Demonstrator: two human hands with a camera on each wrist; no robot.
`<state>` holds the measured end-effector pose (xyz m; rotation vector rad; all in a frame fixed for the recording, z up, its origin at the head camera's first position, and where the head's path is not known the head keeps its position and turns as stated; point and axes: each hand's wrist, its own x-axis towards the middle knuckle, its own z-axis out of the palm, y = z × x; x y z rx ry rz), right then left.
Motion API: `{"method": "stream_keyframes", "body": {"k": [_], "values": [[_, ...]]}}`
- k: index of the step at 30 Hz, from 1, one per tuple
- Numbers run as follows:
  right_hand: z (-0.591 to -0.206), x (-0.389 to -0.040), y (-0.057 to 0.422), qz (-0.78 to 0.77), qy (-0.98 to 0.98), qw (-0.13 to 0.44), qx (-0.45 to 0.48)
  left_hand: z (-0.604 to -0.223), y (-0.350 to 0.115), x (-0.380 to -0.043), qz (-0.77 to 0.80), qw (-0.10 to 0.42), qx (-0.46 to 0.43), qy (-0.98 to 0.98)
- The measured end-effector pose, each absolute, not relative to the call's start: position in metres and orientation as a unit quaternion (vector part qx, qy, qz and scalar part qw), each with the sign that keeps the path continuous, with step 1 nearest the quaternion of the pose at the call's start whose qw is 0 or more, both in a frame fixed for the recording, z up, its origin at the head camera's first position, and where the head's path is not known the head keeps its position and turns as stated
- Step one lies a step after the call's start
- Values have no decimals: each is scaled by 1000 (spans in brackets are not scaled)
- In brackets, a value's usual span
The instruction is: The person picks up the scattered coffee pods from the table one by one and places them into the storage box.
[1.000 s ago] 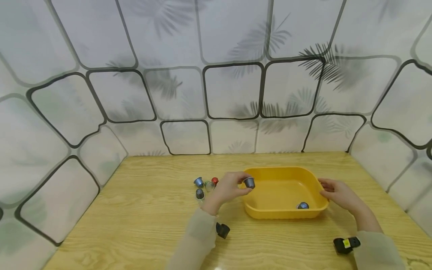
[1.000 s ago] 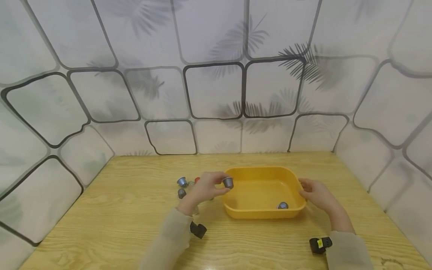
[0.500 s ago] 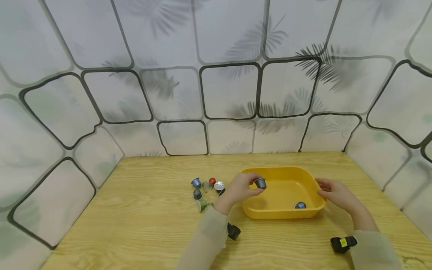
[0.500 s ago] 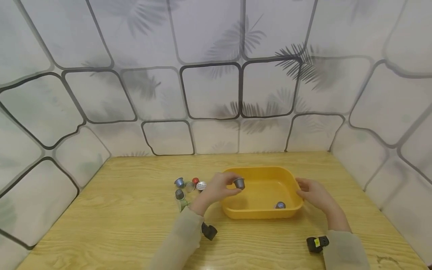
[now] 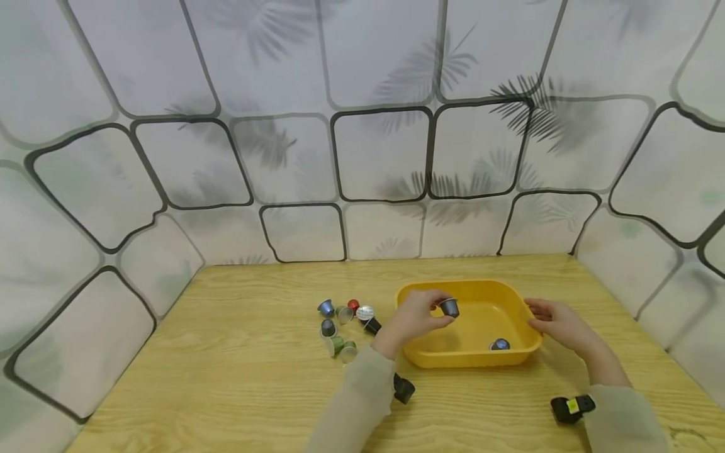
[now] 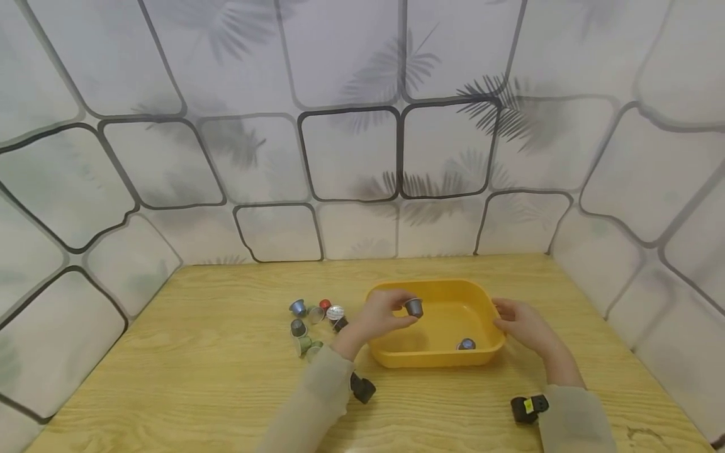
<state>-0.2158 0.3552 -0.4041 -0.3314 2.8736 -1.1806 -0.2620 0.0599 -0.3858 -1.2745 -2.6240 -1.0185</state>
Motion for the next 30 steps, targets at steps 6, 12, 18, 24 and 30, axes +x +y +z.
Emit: {"method": "stream_keyframes", "body": {"k": [6,12,18,24,30], "values": [[-406,-216,355,-386,917,9,-103,-385,73,-261,-323,31,-411,-852],[-406,-215,355,-392,914,12,-103,-380,83,-259,-336,24,-405,-850],[-406,-215,355,-388,916,9,-103,-380,95,-259,-333,31,-403,-852],[-405,-215,355,-386,917,10,-100,-379,107,-257,-332,33,-394,-856],[-404,-215,355,-388,917,13,-94,-372,118,-255,-328,37,-390,-859]]}}
